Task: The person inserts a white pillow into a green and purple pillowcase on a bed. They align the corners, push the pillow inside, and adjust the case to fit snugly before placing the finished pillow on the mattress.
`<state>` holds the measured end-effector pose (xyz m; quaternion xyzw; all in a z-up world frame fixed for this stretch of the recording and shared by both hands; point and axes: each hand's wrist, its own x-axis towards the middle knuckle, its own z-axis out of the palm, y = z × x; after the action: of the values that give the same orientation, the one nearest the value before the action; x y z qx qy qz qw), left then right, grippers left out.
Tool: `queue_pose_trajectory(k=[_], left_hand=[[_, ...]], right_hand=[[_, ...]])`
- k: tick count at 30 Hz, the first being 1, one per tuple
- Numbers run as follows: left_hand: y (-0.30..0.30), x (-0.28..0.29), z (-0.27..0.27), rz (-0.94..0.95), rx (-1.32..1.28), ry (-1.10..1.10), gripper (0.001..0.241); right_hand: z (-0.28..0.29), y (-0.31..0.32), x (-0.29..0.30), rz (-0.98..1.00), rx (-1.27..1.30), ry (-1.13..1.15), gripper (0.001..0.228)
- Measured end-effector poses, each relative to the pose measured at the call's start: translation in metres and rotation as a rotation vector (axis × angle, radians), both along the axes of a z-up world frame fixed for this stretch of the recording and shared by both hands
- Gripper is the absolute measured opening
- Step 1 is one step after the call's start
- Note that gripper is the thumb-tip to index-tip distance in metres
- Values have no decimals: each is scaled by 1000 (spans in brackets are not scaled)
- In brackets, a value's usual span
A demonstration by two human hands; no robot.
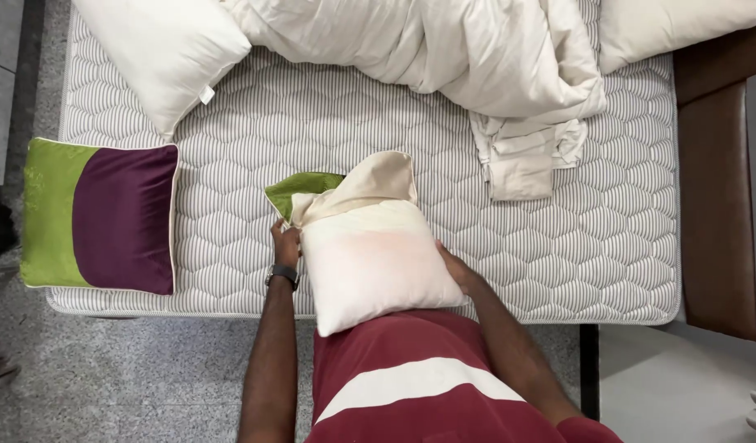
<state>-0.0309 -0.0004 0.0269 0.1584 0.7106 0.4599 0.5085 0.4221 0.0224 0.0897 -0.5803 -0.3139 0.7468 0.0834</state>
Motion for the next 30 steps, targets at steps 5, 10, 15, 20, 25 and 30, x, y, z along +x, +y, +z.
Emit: queue_pose_trajectory(k=[5,10,15,20,25,30], left_hand=[[8,26,48,-198,-1,360,72],[40,53,107,-452,-141,656,92],[80,58,148,-506,533,580,50],[104,74,191,-538,549,370,23],[120,104,214,-575,594,74,27],[131,125,259,-767,554,-608,53]], right_hand=[[83,23,-47,46,52,-147,75],[160,34,-101,52,314,-124,59],[250,5,-154,304,651,-220,37],[307,-5,-169,424,775,-292,29],[327,-6,-172,395,1010,-258,22],[351,5,-181,473,1254,-266,17]])
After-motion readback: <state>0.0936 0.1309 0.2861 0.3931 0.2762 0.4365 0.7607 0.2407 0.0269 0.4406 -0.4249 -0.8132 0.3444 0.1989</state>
